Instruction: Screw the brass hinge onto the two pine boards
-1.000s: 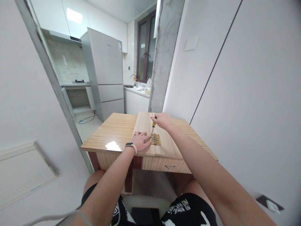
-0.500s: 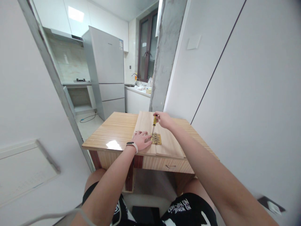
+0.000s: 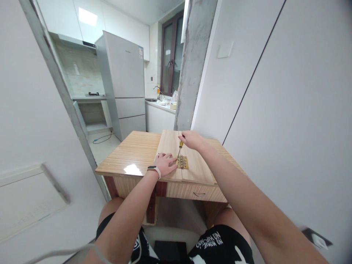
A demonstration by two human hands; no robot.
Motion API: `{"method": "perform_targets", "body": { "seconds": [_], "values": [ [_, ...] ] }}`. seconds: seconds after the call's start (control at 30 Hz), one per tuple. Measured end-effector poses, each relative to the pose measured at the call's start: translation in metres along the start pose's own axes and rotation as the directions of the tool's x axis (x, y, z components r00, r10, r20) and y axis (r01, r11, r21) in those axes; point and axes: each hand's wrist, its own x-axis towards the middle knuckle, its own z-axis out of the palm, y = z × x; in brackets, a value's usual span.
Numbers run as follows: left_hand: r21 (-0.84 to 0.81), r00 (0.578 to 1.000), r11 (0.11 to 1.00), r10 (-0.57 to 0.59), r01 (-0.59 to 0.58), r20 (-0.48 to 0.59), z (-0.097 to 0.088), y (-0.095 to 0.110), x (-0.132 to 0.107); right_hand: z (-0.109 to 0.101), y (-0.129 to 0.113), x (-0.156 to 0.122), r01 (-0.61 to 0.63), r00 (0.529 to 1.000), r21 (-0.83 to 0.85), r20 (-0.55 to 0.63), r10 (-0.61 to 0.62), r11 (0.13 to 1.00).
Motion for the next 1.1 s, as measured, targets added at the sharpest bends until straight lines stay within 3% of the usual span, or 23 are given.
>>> {"method": "perform_targets", "body": {
  "seconds": [0.23, 0.5, 0.7, 0.93, 1.1],
  "values": [
    [-0.001, 1.0, 1.0, 0.006, -0.006, 0.013, -0.003, 0.002, 0.0, 0.004, -0.005, 0.002, -0.103, 0.995, -0.058, -0.013, 0.103, 0.993],
    [0.002, 1.0, 1.0, 0.006, -0.006, -0.001, 0.0, 0.001, 0.0, 0.017, -0.001, 0.002, 0.038, 0.992, 0.159, -0.122, -0.019, 0.986],
    [0.002, 1.0, 1.0, 0.004, -0.004, -0.007, 0.001, 0.001, 0.0, 0.016, 0.007, 0.0, 0.06, 0.997, 0.274, -0.065, -0.044, 0.96],
    [0.01, 1.0, 1.0, 0.022, -0.022, -0.017, 0.003, -0.002, 0.001, -0.007, 0.007, -0.003, 0.043, 0.998, 0.181, 0.036, -0.05, 0.983],
    [0.016, 1.0, 1.0, 0.01, -0.01, -0.002, 0.002, -0.001, 0.001, -0.008, 0.003, 0.001, 0.076, 0.996, 0.083, 0.046, -0.08, 0.994]
  ]
}}
